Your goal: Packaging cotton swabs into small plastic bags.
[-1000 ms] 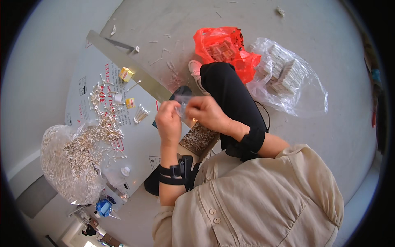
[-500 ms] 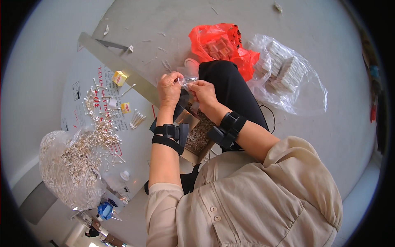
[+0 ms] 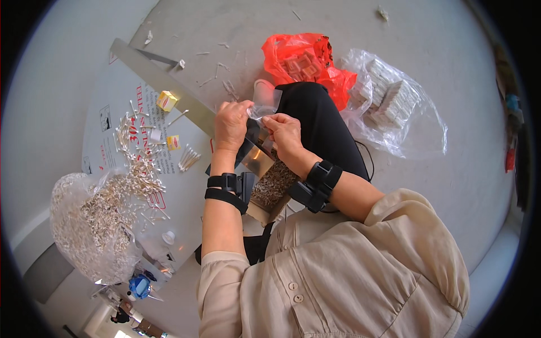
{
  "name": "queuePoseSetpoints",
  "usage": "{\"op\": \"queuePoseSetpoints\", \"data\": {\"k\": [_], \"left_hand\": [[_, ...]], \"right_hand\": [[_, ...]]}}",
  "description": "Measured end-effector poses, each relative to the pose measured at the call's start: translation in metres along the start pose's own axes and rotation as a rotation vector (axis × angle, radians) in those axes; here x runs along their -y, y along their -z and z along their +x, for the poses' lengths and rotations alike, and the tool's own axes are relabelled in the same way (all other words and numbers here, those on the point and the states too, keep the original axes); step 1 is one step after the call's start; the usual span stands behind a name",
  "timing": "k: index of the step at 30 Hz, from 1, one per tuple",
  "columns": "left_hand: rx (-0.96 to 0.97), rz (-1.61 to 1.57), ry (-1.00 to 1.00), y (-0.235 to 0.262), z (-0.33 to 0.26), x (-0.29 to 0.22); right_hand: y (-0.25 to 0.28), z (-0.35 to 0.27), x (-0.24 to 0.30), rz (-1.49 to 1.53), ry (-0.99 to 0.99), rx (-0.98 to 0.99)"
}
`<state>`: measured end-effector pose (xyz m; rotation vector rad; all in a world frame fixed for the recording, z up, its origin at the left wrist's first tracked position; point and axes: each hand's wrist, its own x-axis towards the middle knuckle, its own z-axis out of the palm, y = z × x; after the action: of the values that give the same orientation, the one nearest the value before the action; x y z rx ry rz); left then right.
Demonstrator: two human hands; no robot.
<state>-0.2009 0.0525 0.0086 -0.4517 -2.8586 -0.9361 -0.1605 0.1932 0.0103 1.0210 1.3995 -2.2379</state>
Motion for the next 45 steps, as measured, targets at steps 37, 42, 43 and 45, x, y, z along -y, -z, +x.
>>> {"op": "queuePoseSetpoints", "data": {"k": [37, 42, 43, 45], "left_hand": [[0.079, 0.043, 0.339, 0.049, -0.057, 0.005], [0.031, 0.239, 0.35, 0.045, -0.056, -0.011], [0.033, 0.299, 0.354, 0.043, -0.055, -0.014], [-0.006, 0.386, 0.391, 0.035, -0.057, -0.02]], "right_hand": [[-0.005, -0.028, -0.071, -0.641, 0.37, 0.068], [-0.01, -0.027, -0.067, -0.77, 0.334, 0.035], [-0.01, -0.027, -0.065, -0.793, 0.304, 0.028], [-0.013, -0.027, -0.06, -0.839, 0.266, 0.006]]}}
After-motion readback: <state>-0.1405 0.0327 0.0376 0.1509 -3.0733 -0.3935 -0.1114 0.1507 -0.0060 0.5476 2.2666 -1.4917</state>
